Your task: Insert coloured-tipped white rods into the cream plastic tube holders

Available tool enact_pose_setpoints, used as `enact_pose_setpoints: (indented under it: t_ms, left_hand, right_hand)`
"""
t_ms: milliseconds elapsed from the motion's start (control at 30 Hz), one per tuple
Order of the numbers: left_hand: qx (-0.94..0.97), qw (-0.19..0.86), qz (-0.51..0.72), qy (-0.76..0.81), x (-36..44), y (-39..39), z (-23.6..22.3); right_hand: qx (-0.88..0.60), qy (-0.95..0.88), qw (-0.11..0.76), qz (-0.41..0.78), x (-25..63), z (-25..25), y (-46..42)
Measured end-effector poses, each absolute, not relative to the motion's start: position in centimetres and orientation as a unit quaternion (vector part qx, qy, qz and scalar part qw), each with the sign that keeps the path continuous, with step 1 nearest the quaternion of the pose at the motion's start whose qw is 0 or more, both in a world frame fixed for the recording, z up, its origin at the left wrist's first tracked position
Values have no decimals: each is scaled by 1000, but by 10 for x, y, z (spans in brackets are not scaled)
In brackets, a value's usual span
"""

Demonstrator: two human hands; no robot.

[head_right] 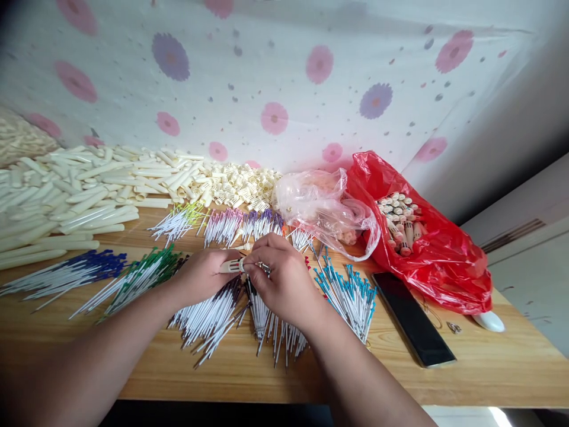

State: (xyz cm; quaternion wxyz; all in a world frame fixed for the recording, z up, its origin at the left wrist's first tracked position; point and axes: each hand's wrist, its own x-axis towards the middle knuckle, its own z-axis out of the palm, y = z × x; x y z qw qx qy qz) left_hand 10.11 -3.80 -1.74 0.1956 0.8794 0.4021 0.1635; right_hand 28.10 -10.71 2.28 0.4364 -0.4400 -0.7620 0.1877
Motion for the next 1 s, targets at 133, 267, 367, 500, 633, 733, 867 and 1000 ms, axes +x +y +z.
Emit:
enact_pose_setpoints:
  t_ms: [133, 267, 367, 500, 633, 733, 867, 1000]
  left_hand:
    - [865, 119, 169, 457, 100, -37, -17]
    - [861, 114, 177, 463, 99, -37, -15]
    - [861, 143, 198, 446, 99, -37, -16]
    - [861, 182, 222, 420, 99, -35, -20]
    - [847, 242, 254, 400, 99, -34, -23]
    - [822, 291, 290, 395, 99, -33, -25]
    - [758, 342, 394, 392, 98, -33, -21]
    - [680, 381, 479, 404, 95, -32, -18]
  right_hand:
    - [-445, -718, 458, 277, 280, 20, -107]
    - [-427, -701, 471, 322, 281, 17, -105]
    - [-432, -707, 479, 290, 280, 17, -105]
    - [-412, -735, 486, 234, 273, 18, -110]
    - [-396, -752, 490, 192, 276, 17, -107]
    - [-445, -696, 549, 125, 302, 17, -88]
    - [-591, -646, 474, 95, 344, 20, -53]
    - [-560, -789, 207, 146, 339, 17, -41]
